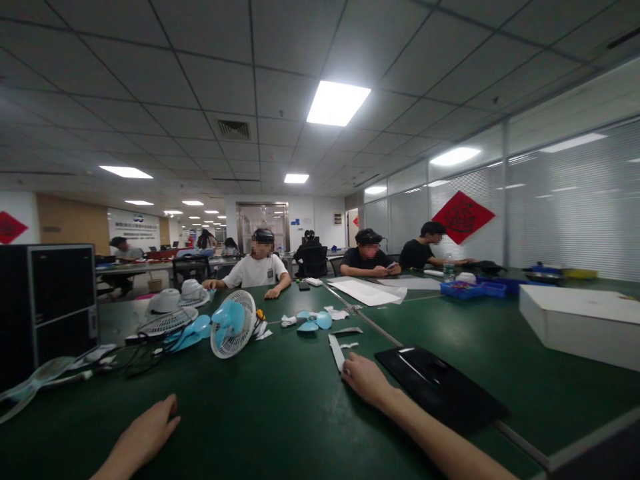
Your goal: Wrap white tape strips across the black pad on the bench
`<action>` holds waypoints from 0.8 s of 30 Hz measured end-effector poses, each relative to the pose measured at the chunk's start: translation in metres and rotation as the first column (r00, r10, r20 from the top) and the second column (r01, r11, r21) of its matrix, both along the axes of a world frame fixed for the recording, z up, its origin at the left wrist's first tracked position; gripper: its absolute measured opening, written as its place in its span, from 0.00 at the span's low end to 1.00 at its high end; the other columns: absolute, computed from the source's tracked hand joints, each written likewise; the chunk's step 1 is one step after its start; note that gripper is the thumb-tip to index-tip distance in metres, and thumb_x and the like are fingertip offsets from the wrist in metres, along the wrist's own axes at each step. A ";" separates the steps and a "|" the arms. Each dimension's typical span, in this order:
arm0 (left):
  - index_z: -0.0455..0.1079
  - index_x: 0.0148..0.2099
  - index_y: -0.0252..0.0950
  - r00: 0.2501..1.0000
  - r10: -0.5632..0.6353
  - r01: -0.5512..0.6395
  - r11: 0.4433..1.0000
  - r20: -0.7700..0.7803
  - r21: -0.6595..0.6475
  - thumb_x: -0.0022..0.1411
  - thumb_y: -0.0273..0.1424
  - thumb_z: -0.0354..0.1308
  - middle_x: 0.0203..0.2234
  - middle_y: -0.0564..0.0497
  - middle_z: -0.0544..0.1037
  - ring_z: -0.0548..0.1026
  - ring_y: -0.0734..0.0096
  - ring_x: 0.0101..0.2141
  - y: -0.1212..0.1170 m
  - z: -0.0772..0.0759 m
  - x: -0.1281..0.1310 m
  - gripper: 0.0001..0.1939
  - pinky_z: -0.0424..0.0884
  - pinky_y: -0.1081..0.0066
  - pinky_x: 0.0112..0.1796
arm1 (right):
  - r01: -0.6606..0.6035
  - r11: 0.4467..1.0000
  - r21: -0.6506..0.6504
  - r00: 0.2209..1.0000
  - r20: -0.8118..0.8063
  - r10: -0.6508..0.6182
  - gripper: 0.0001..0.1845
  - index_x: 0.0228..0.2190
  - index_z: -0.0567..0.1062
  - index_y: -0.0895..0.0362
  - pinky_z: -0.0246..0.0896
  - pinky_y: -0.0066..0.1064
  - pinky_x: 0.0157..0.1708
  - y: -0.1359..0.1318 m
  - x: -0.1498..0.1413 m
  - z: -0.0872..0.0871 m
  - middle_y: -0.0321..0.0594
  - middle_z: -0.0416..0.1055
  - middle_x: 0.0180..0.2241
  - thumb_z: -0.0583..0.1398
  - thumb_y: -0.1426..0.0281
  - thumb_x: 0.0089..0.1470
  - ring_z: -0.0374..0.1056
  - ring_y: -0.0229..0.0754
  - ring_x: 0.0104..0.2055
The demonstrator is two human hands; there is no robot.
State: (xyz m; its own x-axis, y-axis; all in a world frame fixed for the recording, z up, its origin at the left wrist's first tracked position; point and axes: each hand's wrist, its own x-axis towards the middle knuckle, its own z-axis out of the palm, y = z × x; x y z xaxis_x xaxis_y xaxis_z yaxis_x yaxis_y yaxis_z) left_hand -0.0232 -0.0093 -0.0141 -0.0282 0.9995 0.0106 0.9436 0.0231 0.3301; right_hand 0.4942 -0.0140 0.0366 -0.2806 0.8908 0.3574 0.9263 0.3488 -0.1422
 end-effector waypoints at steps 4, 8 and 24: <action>0.65 0.45 0.34 1.000 -0.017 0.017 1.000 0.000 0.010 0.58 0.37 0.47 0.43 0.41 0.75 0.75 0.61 0.41 -0.004 0.004 0.004 0.16 0.69 0.65 0.40 | 0.074 0.997 0.030 0.997 -0.030 -0.073 0.17 0.48 0.69 0.57 0.66 0.42 0.43 0.001 0.010 0.005 0.43 0.67 0.49 0.56 0.63 0.59 0.67 0.44 0.45; 0.65 0.43 0.35 1.000 -0.011 0.012 1.000 -0.025 0.017 0.58 0.35 0.46 0.41 0.42 0.75 0.75 0.61 0.40 -0.009 0.009 0.010 0.14 0.69 0.65 0.40 | 0.158 0.985 0.066 0.986 -0.060 -0.154 0.14 0.44 0.73 0.58 0.62 0.37 0.44 -0.001 0.043 0.016 0.46 0.70 0.44 0.55 0.65 0.59 0.68 0.44 0.43; 0.65 0.45 0.36 1.000 -0.006 0.006 1.000 0.022 -0.020 0.56 0.39 0.47 0.44 0.42 0.75 0.74 0.58 0.43 -0.005 0.006 0.004 0.18 0.69 0.62 0.42 | 0.680 0.726 0.099 0.731 -0.021 -0.682 0.13 0.37 0.74 0.64 0.59 0.39 0.38 -0.032 0.169 -0.005 0.57 0.71 0.38 0.54 0.68 0.55 0.67 0.56 0.41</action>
